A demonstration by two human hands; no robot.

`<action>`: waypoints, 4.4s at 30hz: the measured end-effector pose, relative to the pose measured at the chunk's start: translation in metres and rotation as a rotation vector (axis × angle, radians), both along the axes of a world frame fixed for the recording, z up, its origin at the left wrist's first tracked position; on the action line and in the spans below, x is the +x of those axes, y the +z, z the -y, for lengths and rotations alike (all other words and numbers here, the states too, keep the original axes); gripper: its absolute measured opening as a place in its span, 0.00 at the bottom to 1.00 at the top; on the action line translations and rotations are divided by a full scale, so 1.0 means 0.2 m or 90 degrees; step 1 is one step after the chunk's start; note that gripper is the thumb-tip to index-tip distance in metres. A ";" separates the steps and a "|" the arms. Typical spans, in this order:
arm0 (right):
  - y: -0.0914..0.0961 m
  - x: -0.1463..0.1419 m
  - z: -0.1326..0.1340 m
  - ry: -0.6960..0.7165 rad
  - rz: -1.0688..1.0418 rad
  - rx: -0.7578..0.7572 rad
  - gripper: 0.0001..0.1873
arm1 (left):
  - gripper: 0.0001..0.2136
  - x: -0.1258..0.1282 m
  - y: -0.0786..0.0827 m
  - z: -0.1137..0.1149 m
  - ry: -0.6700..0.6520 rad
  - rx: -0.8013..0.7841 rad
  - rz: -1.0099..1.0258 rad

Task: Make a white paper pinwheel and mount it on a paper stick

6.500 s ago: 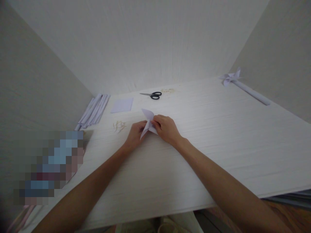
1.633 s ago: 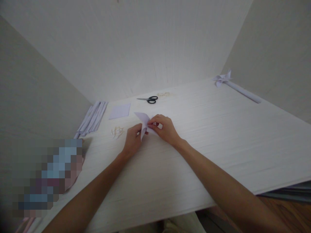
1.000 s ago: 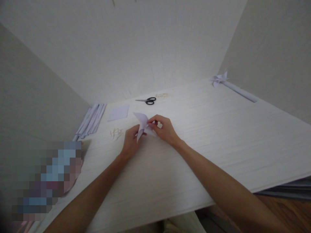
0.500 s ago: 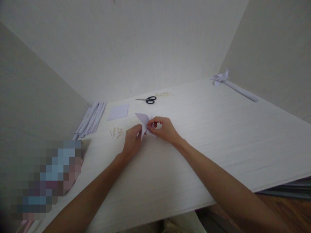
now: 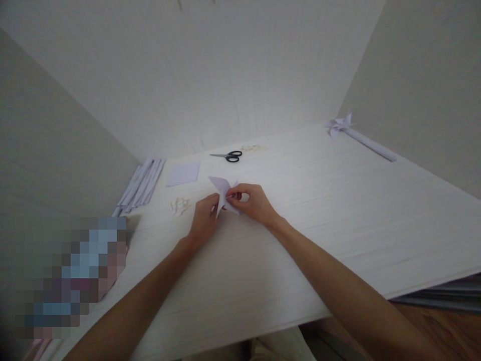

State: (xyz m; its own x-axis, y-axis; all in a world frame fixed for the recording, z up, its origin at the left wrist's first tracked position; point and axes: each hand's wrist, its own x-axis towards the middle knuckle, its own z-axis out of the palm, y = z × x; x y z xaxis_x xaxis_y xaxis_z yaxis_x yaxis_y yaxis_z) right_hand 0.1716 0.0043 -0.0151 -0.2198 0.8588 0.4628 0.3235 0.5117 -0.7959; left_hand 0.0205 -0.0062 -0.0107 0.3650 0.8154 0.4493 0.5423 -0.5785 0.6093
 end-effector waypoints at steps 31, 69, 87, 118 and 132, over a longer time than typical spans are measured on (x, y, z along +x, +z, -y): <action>-0.01 -0.02 -0.01 -0.057 0.031 0.021 0.12 | 0.10 0.01 0.01 0.01 0.118 -0.048 0.079; 0.00 -0.01 -0.01 -0.005 0.036 0.134 0.01 | 0.10 0.02 -0.01 -0.01 0.127 -0.234 0.181; -0.03 0.00 -0.03 0.042 -0.077 0.107 0.07 | 0.08 0.01 0.00 -0.01 0.079 -0.153 0.165; 0.00 -0.01 0.00 -0.007 -0.085 0.084 0.07 | 0.09 0.01 0.00 -0.01 0.131 -0.104 0.165; 0.00 0.01 0.00 -0.081 -0.090 0.011 0.19 | 0.07 -0.01 -0.01 -0.01 0.201 -0.015 0.136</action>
State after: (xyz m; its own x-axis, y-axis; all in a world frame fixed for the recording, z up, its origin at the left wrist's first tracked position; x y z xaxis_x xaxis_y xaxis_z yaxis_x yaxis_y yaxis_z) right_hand 0.1727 0.0049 -0.0143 -0.0421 0.8674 0.4958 0.2716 0.4875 -0.8298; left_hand 0.0195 -0.0044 -0.0131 -0.0059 0.8836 0.4682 0.5507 -0.3879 0.7391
